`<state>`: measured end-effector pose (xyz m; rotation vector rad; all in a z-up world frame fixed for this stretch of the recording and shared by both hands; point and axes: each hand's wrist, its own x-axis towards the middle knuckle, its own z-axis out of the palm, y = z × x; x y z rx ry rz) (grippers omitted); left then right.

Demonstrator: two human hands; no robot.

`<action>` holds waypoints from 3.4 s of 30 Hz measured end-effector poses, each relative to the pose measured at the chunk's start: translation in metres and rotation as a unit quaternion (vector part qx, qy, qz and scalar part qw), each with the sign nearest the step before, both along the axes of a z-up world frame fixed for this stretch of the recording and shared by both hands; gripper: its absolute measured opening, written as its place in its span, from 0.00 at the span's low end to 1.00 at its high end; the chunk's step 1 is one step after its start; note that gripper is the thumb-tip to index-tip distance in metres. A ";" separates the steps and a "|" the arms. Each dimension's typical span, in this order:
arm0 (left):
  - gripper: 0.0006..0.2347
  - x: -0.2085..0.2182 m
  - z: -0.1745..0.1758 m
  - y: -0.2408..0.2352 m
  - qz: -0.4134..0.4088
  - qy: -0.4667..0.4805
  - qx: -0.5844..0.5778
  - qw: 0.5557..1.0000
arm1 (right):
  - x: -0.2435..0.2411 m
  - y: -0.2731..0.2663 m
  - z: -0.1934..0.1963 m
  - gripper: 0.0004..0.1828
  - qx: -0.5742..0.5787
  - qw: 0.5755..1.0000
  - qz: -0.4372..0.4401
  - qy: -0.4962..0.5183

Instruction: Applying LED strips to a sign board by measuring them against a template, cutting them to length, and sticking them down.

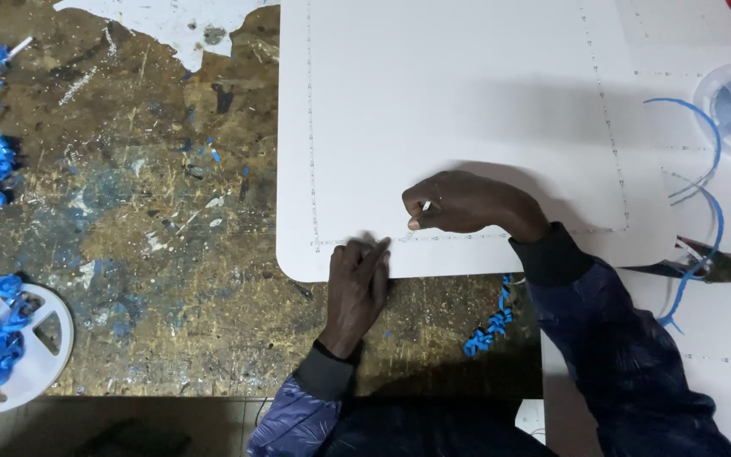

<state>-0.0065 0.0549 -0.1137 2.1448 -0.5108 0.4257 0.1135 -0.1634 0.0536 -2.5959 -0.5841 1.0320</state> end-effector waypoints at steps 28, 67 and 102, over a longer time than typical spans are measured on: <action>0.21 0.010 0.001 0.002 -0.074 0.003 0.085 0.994 | 0.033 0.028 -0.076 0.10 -0.142 0.979 0.115 -0.091; 0.13 0.014 0.011 -0.015 -0.042 -0.051 0.088 0.994 | 0.016 -0.003 0.046 0.17 0.015 0.991 -0.087 -0.096; 0.14 0.019 0.016 -0.018 -0.034 -0.044 0.051 0.997 | 0.067 0.011 -0.082 0.06 -0.074 0.927 0.049 -0.366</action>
